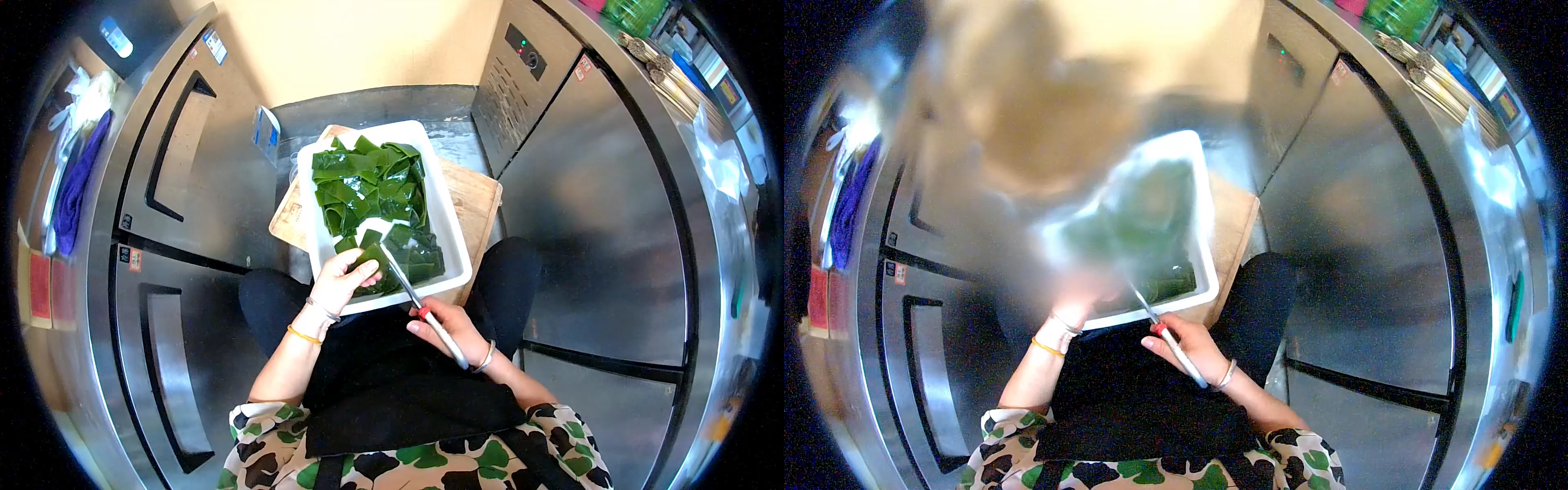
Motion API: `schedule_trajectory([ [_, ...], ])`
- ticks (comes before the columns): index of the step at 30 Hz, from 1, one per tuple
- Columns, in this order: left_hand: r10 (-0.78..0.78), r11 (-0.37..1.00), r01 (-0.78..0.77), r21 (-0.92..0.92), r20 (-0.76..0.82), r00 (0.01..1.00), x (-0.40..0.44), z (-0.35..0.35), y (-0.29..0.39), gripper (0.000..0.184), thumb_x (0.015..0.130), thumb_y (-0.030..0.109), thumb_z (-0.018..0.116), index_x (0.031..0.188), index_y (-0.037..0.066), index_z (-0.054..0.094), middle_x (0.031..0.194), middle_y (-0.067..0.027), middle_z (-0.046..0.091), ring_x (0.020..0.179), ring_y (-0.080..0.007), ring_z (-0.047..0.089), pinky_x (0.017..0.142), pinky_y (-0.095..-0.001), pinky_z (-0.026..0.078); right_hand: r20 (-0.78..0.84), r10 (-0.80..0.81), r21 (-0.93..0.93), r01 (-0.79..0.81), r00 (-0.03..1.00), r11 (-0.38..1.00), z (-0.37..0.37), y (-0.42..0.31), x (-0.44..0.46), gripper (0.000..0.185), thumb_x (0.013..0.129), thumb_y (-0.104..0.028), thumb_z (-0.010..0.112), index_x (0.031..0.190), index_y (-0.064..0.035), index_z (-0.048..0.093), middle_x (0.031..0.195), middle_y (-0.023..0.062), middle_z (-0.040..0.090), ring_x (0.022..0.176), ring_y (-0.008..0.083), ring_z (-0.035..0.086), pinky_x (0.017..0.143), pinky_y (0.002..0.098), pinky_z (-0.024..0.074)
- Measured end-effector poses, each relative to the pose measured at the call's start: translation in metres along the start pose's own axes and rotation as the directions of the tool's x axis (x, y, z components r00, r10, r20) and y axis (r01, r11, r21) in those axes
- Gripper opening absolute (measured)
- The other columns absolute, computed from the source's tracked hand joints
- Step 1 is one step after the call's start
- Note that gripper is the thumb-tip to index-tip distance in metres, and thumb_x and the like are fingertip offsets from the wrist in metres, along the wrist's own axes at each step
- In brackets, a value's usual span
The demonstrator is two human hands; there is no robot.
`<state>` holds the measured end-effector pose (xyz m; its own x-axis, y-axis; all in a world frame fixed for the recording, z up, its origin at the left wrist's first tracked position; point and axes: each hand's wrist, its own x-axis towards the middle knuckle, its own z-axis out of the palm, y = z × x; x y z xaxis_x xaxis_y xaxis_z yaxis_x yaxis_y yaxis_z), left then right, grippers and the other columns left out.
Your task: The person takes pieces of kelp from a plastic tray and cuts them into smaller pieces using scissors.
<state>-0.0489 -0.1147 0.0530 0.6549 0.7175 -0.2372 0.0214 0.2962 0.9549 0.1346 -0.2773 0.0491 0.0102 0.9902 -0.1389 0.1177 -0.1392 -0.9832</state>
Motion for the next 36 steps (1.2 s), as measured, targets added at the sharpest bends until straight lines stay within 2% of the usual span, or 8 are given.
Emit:
schedule_trajectory([
  [5,-0.028,0.989,0.027,0.148,0.000,1.000,0.005,-0.002,-0.014,0.017,0.089,0.013,0.067,0.101,0.003,0.063,0.089,-0.0032,0.064,0.076,-0.0092,0.061,0.069,-0.0222,0.051,-0.102,-0.141,-0.394,0.090,0.985,0.915,0.003,-0.008,0.001,0.039,0.082,-0.039,0.071,0.089,-0.0039,0.057,0.072,0.0180,0.059,0.065,0.0355,0.060,0.059,0.0385,0.0486],
  [11,0.407,0.853,-0.384,0.354,0.008,0.913,0.007,0.000,-0.023,0.011,0.088,0.005,0.065,0.085,0.003,0.054,0.113,-0.0104,0.057,0.091,-0.0143,0.062,0.072,-0.0243,0.052,-0.107,-0.171,-0.359,0.122,0.979,0.925,0.003,-0.006,0.000,0.038,0.083,-0.039,0.071,0.087,-0.0035,0.057,0.070,0.0176,0.058,0.064,0.0350,0.059,0.059,0.0392,0.0485],
  [13,0.092,0.986,-0.088,-0.144,0.022,0.995,-0.003,0.011,-0.001,0.016,0.088,0.001,0.063,0.081,0.005,0.048,0.105,-0.0084,0.060,0.090,-0.0158,0.064,0.074,-0.0255,0.054,-0.092,-0.126,-0.285,0.095,0.988,0.954,0.003,-0.008,0.000,0.037,0.084,-0.038,0.070,0.087,-0.0034,0.057,0.069,0.0154,0.058,0.062,0.0314,0.059,0.058,0.0384,0.0483],
  [16,-0.013,0.983,0.013,-0.183,0.001,1.000,-0.002,0.010,-0.007,0.015,0.088,0.000,0.062,0.085,0.005,0.049,0.097,-0.0064,0.061,0.086,-0.0157,0.064,0.075,-0.0263,0.054,-0.049,-0.013,-0.116,0.007,0.999,0.993,0.003,-0.011,-0.001,0.035,0.087,-0.038,0.067,0.088,-0.0041,0.058,0.065,0.0092,0.055,0.058,0.0216,0.057,0.056,0.0342,0.0476],
  [20,0.005,0.994,-0.009,-0.106,-0.038,0.999,0.006,0.012,-0.015,0.013,0.088,0.000,0.063,0.084,0.005,0.051,0.089,-0.0050,0.062,0.080,-0.0135,0.064,0.072,-0.0254,0.054,0.076,0.235,0.189,-0.245,0.969,0.951,0.003,-0.015,-0.002,0.033,0.091,-0.040,0.062,0.088,-0.0069,0.059,0.062,-0.0018,0.051,0.053,0.0069,0.052,0.048,0.0228,0.0442],
  [29,-0.080,0.997,0.081,0.002,-0.049,0.996,0.006,0.003,-0.017,0.014,0.086,0.006,0.068,0.083,0.005,0.055,0.083,-0.0022,0.063,0.073,-0.0112,0.063,0.069,-0.0225,0.053,0.124,0.314,0.266,-0.337,0.941,0.903,0.004,0.001,0.000,0.029,0.093,-0.035,0.062,0.084,-0.0086,0.055,0.058,-0.0046,0.048,0.046,0.0044,0.047,0.042,0.0197,0.0397],
  [34,-0.106,0.960,0.117,0.253,-0.057,0.993,0.013,-0.015,-0.038,0.028,0.090,-0.006,0.048,0.117,-0.005,0.054,0.106,-0.0104,0.060,0.090,-0.0198,0.065,0.078,-0.0291,0.057,0.082,0.350,0.323,-0.357,0.933,0.877,-0.002,0.009,-0.003,0.027,0.093,-0.034,0.061,0.087,-0.0082,0.057,0.060,-0.0039,0.050,0.048,0.0048,0.048,0.043,0.0192,0.0407],
  [36,-0.113,0.979,0.127,0.162,-0.093,0.989,0.010,-0.018,-0.036,0.029,0.089,-0.008,0.046,0.117,-0.005,0.054,0.108,-0.0108,0.060,0.091,-0.0196,0.064,0.079,-0.0296,0.057,0.088,0.329,0.282,-0.340,0.940,0.897,-0.002,0.009,-0.005,0.027,0.093,-0.034,0.062,0.089,-0.0079,0.057,0.062,-0.0038,0.050,0.049,0.0045,0.049,0.044,0.0189,0.0411],
])
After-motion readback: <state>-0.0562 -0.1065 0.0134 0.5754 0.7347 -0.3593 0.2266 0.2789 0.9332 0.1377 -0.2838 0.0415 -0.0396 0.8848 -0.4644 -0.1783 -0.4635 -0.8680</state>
